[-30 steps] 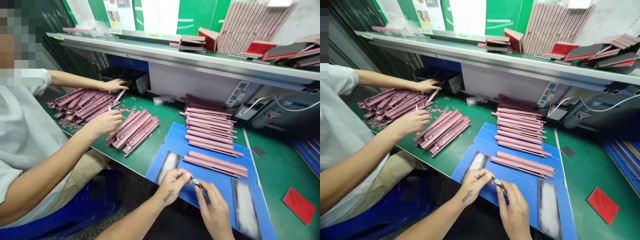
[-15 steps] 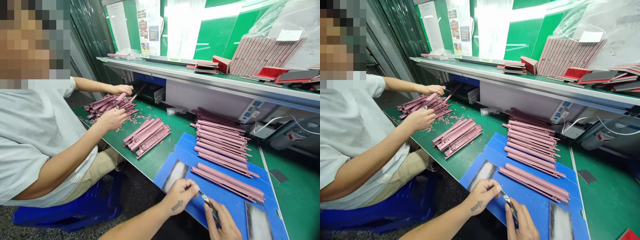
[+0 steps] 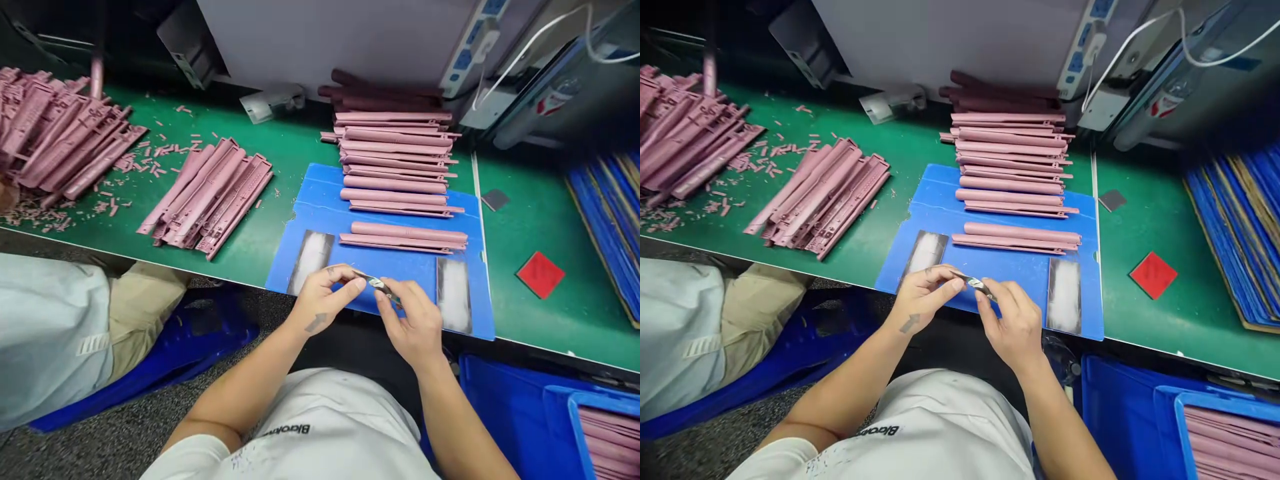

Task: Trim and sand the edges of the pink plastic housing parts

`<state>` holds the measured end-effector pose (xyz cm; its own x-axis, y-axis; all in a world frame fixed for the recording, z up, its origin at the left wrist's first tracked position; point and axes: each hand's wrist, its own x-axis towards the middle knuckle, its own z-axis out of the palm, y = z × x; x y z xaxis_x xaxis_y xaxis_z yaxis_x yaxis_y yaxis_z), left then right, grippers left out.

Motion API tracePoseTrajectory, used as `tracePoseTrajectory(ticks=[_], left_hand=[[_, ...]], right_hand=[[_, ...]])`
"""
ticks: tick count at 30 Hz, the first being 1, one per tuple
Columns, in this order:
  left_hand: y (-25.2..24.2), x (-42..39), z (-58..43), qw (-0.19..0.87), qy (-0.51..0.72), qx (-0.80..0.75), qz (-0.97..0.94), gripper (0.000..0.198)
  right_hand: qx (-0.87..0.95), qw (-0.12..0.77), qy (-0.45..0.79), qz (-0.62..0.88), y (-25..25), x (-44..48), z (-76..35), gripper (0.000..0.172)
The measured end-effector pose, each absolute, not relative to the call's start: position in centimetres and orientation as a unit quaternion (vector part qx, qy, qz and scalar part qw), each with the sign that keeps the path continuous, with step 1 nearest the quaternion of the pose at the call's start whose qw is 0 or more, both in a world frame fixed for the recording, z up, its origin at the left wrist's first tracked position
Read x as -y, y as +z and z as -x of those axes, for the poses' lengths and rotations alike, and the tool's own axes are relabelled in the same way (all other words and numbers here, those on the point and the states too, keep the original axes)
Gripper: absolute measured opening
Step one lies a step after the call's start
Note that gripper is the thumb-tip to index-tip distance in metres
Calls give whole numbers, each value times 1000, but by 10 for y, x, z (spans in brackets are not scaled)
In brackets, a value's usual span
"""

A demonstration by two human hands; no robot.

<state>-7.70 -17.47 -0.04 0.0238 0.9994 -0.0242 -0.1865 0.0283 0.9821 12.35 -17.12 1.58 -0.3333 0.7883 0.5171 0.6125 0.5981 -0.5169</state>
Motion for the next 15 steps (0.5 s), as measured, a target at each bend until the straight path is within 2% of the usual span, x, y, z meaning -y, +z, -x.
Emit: tracePoseTrajectory(ticks=[15], left_hand=[[6,175,73,546,533,-467,-446,27]], right_hand=[[815,383,80,427,7,169,-132,27]])
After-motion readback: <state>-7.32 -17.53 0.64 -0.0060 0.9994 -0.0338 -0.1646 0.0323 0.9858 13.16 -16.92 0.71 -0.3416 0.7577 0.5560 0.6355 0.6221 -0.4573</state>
